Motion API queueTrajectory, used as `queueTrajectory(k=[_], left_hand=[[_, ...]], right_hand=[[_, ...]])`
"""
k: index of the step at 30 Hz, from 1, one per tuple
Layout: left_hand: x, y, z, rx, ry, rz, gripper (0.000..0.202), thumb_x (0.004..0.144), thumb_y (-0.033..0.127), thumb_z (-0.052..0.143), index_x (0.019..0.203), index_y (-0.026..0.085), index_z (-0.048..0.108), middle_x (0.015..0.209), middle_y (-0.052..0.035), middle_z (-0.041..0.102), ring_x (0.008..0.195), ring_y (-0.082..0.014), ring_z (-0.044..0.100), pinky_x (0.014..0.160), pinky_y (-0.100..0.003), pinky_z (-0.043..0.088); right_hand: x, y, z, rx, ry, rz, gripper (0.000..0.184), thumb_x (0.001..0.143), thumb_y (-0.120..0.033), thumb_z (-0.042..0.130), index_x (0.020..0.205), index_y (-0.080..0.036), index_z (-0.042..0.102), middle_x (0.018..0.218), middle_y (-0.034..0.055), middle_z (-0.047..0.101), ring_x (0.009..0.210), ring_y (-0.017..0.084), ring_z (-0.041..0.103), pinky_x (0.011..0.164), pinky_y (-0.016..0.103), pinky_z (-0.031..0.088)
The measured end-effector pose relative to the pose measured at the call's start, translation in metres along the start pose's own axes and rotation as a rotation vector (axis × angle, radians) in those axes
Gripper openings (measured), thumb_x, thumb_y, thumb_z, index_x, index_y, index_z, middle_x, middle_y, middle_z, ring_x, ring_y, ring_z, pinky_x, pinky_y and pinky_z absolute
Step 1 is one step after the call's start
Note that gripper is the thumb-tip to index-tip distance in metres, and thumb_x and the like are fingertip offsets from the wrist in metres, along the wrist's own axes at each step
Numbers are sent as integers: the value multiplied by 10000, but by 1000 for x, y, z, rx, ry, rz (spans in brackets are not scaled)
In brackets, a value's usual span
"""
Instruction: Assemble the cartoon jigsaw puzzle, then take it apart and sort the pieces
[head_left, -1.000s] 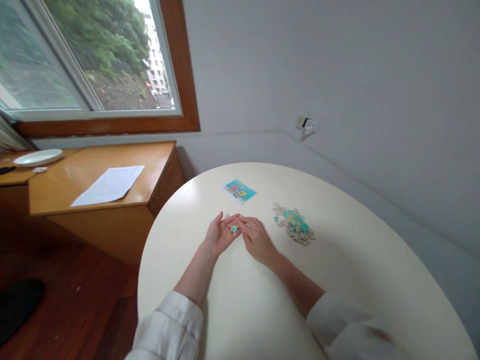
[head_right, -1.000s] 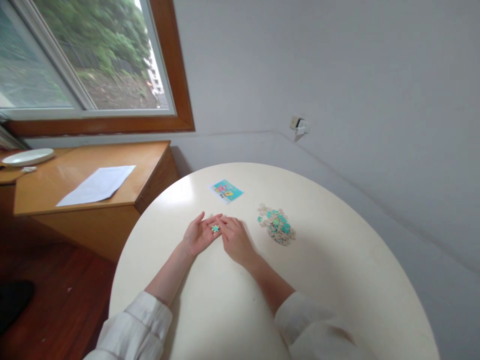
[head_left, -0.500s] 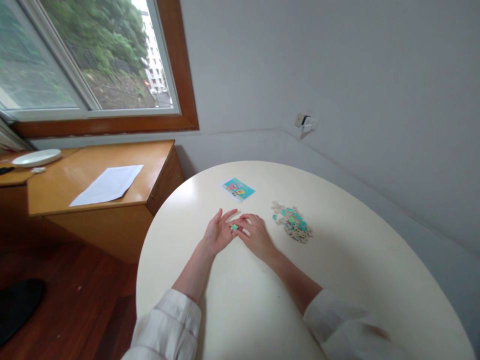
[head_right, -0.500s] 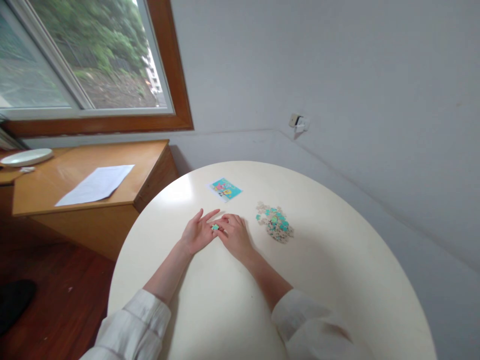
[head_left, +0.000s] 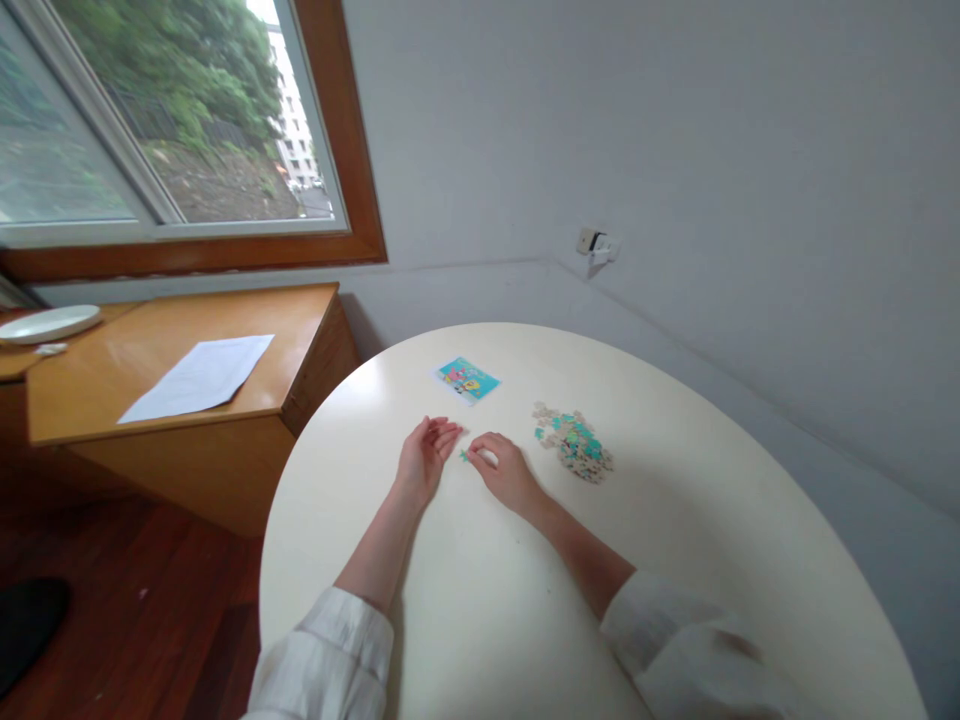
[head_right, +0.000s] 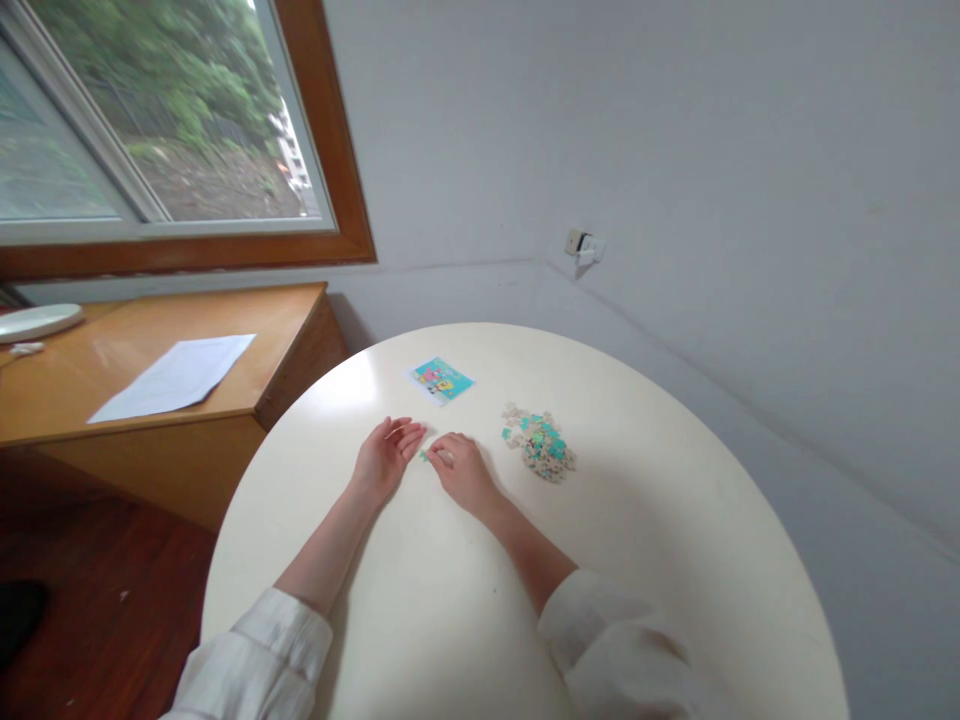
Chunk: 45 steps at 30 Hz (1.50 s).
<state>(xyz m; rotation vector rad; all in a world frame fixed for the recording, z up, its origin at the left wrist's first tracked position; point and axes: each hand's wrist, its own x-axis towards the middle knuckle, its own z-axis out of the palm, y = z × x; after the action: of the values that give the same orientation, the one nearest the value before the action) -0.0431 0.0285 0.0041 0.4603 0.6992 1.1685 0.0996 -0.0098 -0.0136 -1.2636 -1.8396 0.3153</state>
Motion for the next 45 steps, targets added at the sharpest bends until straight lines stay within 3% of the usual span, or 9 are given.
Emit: queueTrajectory(k=[3, 6, 10, 18, 25, 28, 30, 36, 45], left_hand=[[6, 2, -3, 10, 156, 212, 194, 786, 186, 459, 643, 130, 578, 577, -32, 631, 626, -132, 631, 758, -276, 482], [9, 2, -7, 10, 224, 274, 172, 735, 191, 472, 601, 134, 564, 522, -16, 608, 568, -132, 616, 684, -273, 484], [11, -1, -9, 54, 207, 317, 150, 687, 231, 530, 594, 121, 570, 510, -11, 594, 511, -118, 582, 606, -251, 461], [9, -3, -8, 77, 176, 332, 158, 650, 264, 567, 593, 118, 575, 496, 7, 554, 486, -94, 529, 578, -238, 445], [10, -3, -9, 96, 175, 343, 169, 658, 271, 573, 588, 118, 570, 485, 15, 532, 475, -90, 508, 570, -237, 439], [11, -3, -10, 100, 176, 336, 167, 664, 267, 566, 592, 116, 573, 486, 14, 533, 470, -91, 506, 571, -241, 443], [11, -3, -10, 100, 176, 328, 168, 666, 265, 560, 592, 115, 576, 492, 10, 539, 472, -91, 510, 572, -242, 447], [10, -4, -8, 101, 182, 332, 172, 662, 272, 564, 581, 120, 572, 485, 18, 524, 466, -88, 502, 567, -242, 453], [9, -4, -8, 107, 175, 340, 170, 670, 267, 550, 585, 122, 576, 474, 20, 517, 457, -88, 493, 560, -242, 451]], right_hand=[[2, 3, 2, -24, -75, 64, 121, 791, -141, 563, 681, -190, 578, 757, 16, 635, 767, 148, 579, 744, 283, 419], [3, 1, 2, -109, -180, 112, 122, 795, -165, 566, 683, -189, 607, 863, 19, 644, 851, 153, 576, 795, 312, 384], [3, -4, 2, -170, -238, 148, 131, 813, -194, 551, 715, -194, 638, 948, 25, 626, 926, 163, 556, 826, 338, 346], [1, -7, 0, -185, -198, 120, 103, 768, -210, 623, 668, -194, 611, 923, 20, 624, 899, 165, 560, 798, 321, 347], [-1, -6, 1, -162, -131, 64, 84, 755, -202, 639, 823, -207, 592, 879, 15, 630, 870, 169, 568, 774, 302, 381], [5, 2, -11, -120, -22, 109, 55, 796, -191, 572, 844, -190, 599, 850, 29, 633, 814, 152, 576, 752, 277, 406], [10, 12, -27, -220, 24, 167, 95, 817, -189, 524, 804, -184, 617, 832, 40, 637, 794, 156, 573, 760, 283, 406], [15, 44, -73, -676, -103, 438, 195, 780, -320, 586, 901, -195, 673, 1009, 75, 640, 950, 227, 557, 827, 348, 358], [14, 45, -81, -801, -217, 547, 277, 775, -404, 557, 923, -202, 677, 999, 86, 651, 948, 232, 563, 789, 348, 342]])
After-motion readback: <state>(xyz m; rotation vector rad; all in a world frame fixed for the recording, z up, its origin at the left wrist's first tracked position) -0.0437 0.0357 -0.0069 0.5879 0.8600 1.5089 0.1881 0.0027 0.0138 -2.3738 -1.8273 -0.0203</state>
